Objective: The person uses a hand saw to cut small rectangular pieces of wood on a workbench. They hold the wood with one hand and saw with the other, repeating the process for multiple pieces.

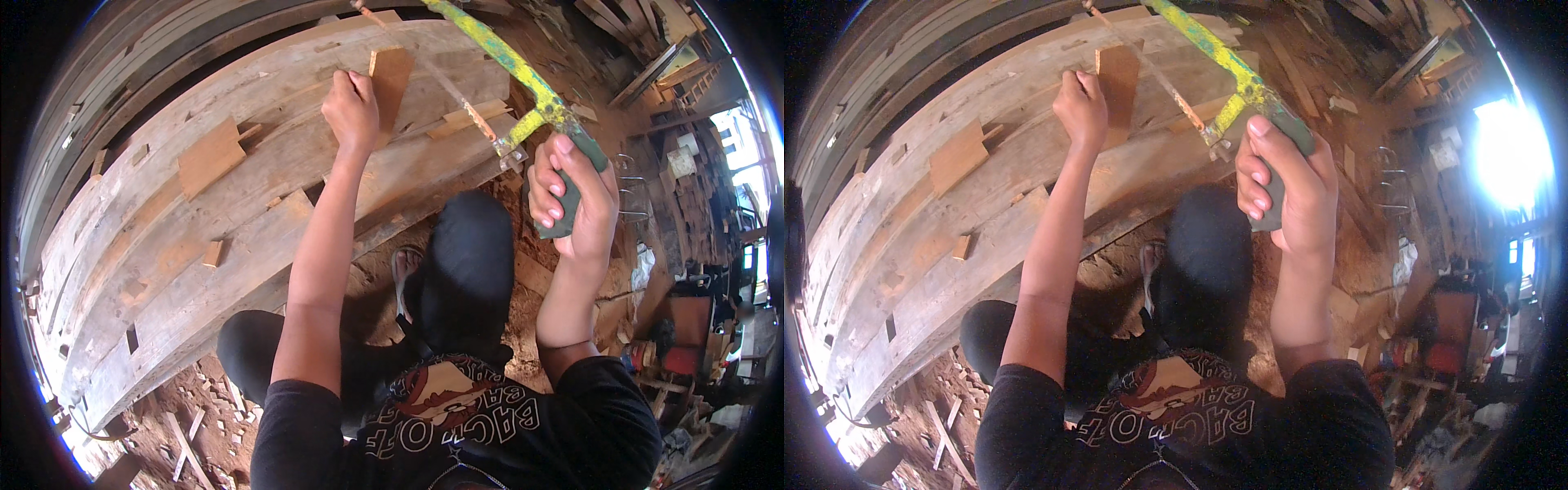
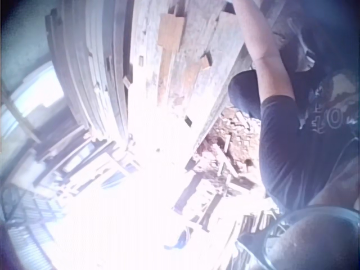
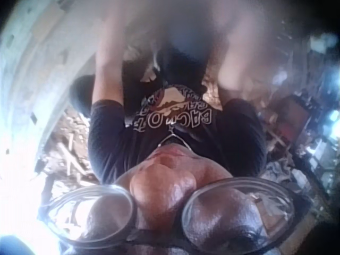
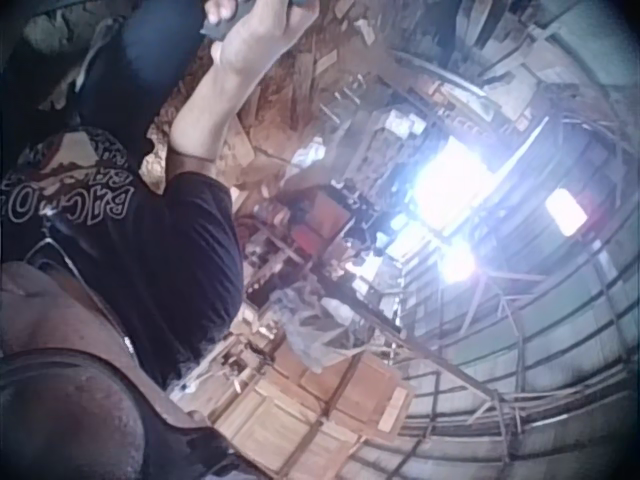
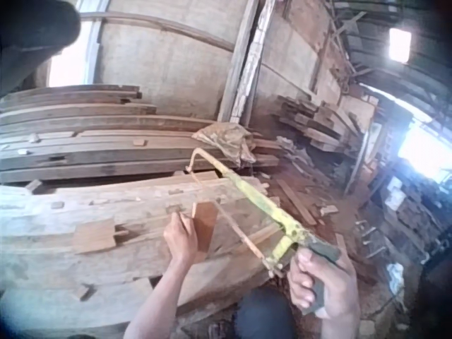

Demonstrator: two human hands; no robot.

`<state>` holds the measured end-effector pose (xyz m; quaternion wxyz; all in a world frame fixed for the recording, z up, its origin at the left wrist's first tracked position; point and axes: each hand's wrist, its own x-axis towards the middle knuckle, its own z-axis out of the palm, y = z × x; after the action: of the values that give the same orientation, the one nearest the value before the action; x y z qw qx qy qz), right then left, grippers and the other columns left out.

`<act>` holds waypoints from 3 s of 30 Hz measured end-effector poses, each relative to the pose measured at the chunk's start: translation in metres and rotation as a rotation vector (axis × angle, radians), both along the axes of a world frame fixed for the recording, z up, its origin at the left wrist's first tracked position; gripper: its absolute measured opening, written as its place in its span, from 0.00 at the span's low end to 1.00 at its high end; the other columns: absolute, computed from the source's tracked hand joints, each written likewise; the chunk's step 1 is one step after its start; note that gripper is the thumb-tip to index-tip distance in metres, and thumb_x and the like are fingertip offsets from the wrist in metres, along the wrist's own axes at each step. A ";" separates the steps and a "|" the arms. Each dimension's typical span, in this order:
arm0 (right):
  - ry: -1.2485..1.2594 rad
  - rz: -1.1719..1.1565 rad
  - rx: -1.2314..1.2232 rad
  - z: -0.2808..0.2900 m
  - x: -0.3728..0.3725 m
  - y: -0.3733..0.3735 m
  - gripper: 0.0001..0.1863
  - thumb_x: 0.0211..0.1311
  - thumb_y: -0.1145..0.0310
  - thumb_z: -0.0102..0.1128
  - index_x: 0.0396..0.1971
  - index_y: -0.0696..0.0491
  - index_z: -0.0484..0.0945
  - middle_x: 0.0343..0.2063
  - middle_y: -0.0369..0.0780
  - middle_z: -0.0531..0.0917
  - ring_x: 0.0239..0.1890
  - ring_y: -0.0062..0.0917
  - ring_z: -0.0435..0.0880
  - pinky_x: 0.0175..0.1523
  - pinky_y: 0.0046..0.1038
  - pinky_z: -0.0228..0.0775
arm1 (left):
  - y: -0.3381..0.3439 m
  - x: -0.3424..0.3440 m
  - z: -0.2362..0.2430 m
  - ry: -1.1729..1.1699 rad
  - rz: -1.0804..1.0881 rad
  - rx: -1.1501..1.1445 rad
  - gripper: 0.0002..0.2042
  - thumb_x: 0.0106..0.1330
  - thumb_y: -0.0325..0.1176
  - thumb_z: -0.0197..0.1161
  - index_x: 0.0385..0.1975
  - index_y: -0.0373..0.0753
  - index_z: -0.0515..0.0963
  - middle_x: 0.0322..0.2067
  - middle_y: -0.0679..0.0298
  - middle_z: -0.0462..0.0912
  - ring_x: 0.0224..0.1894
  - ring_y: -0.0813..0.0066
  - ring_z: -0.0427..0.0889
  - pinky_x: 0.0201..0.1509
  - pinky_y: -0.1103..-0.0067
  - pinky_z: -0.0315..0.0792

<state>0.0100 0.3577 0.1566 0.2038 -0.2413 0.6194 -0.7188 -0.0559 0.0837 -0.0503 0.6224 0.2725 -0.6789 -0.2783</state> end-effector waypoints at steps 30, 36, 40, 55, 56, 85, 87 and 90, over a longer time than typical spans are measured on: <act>-0.003 0.019 0.079 0.001 -0.001 0.009 0.17 0.74 0.61 0.60 0.26 0.53 0.72 0.18 0.32 0.69 0.14 0.12 0.66 0.18 0.19 0.58 | 0.001 0.000 -0.001 0.001 -0.012 0.024 0.12 0.72 0.32 0.59 0.26 0.35 0.71 0.20 0.46 0.78 0.24 0.43 0.80 0.28 0.57 0.73; 0.010 0.001 0.149 0.002 -0.003 -0.018 0.14 0.75 0.60 0.59 0.31 0.52 0.71 0.20 0.32 0.69 0.15 0.13 0.65 0.18 0.19 0.58 | 0.003 0.000 0.000 -0.008 0.004 0.004 0.12 0.72 0.32 0.59 0.26 0.35 0.71 0.20 0.47 0.79 0.23 0.43 0.80 0.28 0.56 0.72; 0.021 -0.050 0.203 0.016 0.012 -0.007 0.14 0.76 0.60 0.58 0.31 0.53 0.71 0.20 0.32 0.69 0.15 0.12 0.65 0.18 0.18 0.59 | -0.002 -0.001 0.002 -0.004 -0.009 0.045 0.12 0.72 0.32 0.59 0.25 0.35 0.71 0.20 0.47 0.79 0.23 0.43 0.79 0.28 0.55 0.72; -0.007 -0.104 0.221 0.021 0.009 0.016 0.17 0.72 0.58 0.63 0.27 0.55 0.74 0.17 0.33 0.72 0.13 0.15 0.69 0.18 0.21 0.61 | 0.002 -0.005 -0.002 -0.004 0.036 0.002 0.12 0.72 0.32 0.60 0.26 0.36 0.70 0.20 0.48 0.79 0.22 0.44 0.80 0.27 0.56 0.73; 0.020 -0.023 0.221 0.022 0.008 0.018 0.17 0.73 0.58 0.61 0.29 0.55 0.74 0.18 0.34 0.71 0.13 0.15 0.68 0.18 0.20 0.61 | 0.003 -0.005 -0.003 0.008 0.015 0.006 0.12 0.72 0.32 0.60 0.26 0.36 0.70 0.21 0.49 0.79 0.23 0.44 0.79 0.27 0.56 0.73; 0.090 0.034 0.204 -0.007 -0.022 -0.011 0.14 0.76 0.58 0.62 0.37 0.53 0.73 0.16 0.29 0.71 0.13 0.10 0.65 0.18 0.17 0.57 | -0.011 -0.007 0.043 -0.242 0.064 0.064 0.06 0.75 0.36 0.54 0.39 0.41 0.75 0.24 0.45 0.85 0.29 0.35 0.84 0.32 0.48 0.76; 0.091 0.048 0.203 -0.004 -0.023 -0.010 0.14 0.76 0.58 0.62 0.38 0.53 0.73 0.16 0.29 0.70 0.14 0.10 0.65 0.19 0.17 0.57 | -0.017 0.000 0.051 -0.338 -0.067 0.043 0.08 0.74 0.38 0.56 0.39 0.41 0.77 0.26 0.45 0.85 0.31 0.36 0.85 0.35 0.48 0.77; 0.091 0.039 0.199 -0.003 -0.026 -0.006 0.13 0.75 0.59 0.62 0.38 0.53 0.73 0.16 0.29 0.71 0.14 0.10 0.64 0.19 0.17 0.57 | -0.049 0.030 0.073 -0.671 -0.417 0.027 0.13 0.69 0.43 0.64 0.41 0.39 0.80 0.30 0.45 0.87 0.38 0.39 0.87 0.42 0.51 0.79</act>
<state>-0.0157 0.3514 0.1533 0.2122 -0.2640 0.6914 -0.6381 -0.0260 0.0350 0.0228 0.2924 0.2130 -0.8816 -0.3031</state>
